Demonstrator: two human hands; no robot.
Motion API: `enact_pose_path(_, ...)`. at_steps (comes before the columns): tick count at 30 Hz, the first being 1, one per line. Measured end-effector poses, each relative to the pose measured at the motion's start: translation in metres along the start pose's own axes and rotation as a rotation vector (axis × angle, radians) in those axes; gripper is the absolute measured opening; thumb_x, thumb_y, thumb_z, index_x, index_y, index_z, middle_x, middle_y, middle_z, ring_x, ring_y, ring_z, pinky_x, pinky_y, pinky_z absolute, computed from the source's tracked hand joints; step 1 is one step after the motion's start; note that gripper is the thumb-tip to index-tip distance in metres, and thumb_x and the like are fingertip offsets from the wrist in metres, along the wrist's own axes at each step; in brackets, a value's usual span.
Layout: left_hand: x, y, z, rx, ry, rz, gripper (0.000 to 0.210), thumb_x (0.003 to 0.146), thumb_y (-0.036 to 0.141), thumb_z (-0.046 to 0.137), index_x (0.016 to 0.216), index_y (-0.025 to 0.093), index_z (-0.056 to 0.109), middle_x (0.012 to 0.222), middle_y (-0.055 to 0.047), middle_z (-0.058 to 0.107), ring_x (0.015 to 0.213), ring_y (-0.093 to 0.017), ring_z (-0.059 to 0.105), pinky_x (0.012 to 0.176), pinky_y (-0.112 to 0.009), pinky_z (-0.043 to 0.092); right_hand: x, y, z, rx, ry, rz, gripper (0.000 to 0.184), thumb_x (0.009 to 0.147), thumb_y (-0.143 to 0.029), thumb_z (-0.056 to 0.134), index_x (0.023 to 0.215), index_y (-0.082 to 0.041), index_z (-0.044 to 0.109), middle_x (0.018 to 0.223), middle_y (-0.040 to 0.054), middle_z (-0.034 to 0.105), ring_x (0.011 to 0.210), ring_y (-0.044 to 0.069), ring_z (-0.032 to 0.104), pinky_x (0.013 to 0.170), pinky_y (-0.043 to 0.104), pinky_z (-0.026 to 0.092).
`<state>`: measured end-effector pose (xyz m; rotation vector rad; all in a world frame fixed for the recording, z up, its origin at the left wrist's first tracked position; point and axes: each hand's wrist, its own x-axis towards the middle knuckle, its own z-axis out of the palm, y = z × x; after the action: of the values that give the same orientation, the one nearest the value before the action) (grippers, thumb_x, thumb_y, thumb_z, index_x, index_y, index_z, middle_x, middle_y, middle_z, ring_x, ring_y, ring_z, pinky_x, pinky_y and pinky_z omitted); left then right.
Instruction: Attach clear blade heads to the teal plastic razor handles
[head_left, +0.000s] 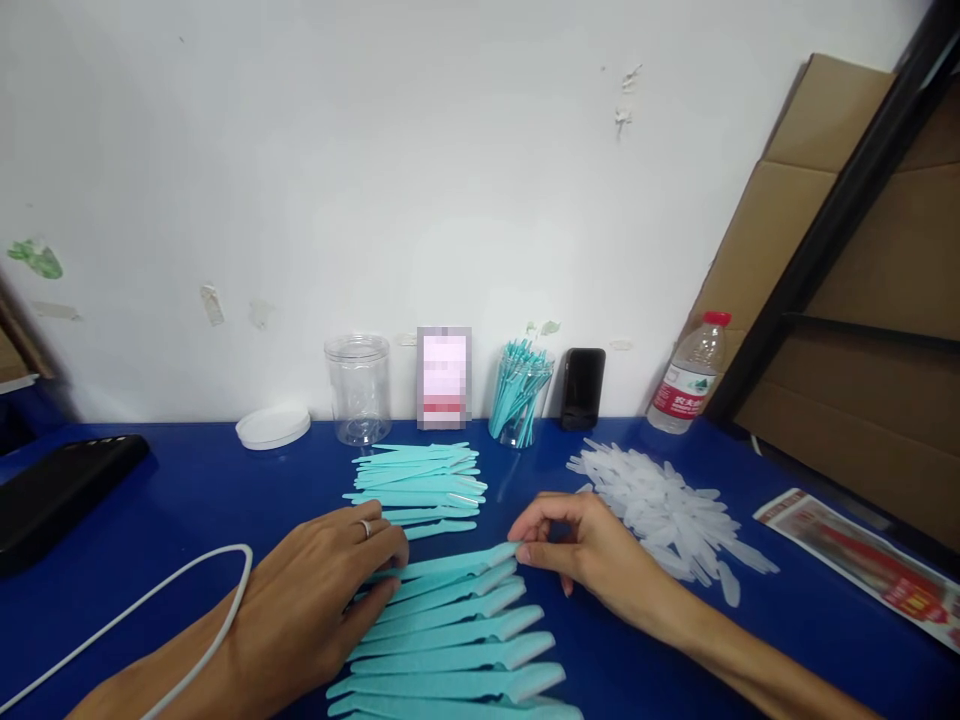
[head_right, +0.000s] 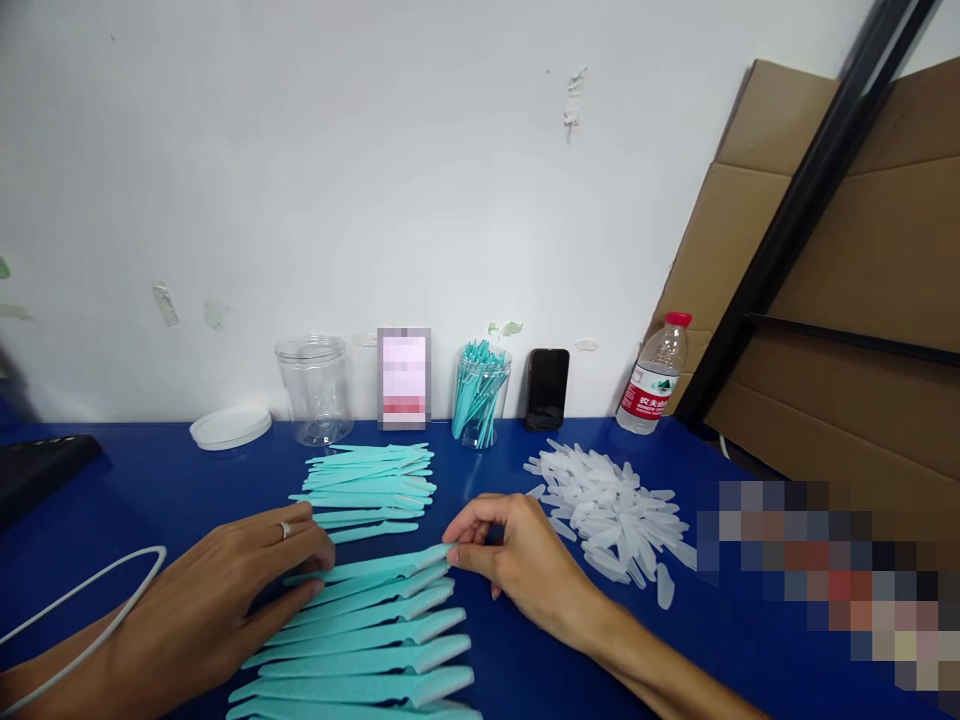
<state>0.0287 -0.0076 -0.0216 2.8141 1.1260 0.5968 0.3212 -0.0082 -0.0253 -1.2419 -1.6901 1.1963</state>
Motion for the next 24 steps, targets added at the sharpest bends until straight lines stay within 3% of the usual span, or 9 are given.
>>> enact_pose_path(10,0.0019,0.0017,-0.0020,-0.013,-0.001,0.024,0.017,0.095,0.016,0.042,0.094,0.025,0.057,0.091,-0.001,0.065,0.084,-0.020,0.060,0.073,-0.029,0.043,-0.0026,-0.0013,0.0004,-0.021,-0.005,0.020,0.014,0.078,-0.029,0.076,0.080,-0.016,0.070,0.068,-0.0023,0.056,0.052,0.008,0.049,0.039,0.017,0.042)
enact_pose_path(17,0.0032,0.0006,-0.0055,-0.026,-0.092,-0.012,0.020,0.095,0.017,0.041,0.092,0.024,0.059,0.090,-0.001,0.066,0.083,-0.020,0.060,0.073,-0.030,0.042,-0.0021,0.0009,0.0029,-0.060,-0.014,0.031,0.009,0.077,-0.022,0.074,0.080,-0.016,0.070,0.069,-0.0021,0.057,0.054,0.009,0.050,0.037,0.015,0.040)
enact_pose_path(24,0.0022,0.0012,-0.0063,-0.011,-0.093,-0.028,0.018,0.093,0.016,0.041,0.091,0.025,0.057,0.089,-0.001,0.064,0.082,-0.020,0.060,0.070,-0.031,0.041,-0.0026,0.0048,0.0043,-0.058,-0.010,0.018,0.009,0.078,-0.024,0.074,0.078,-0.016,0.069,0.067,-0.0031,0.057,0.047,0.007,0.048,0.036,0.016,0.038)
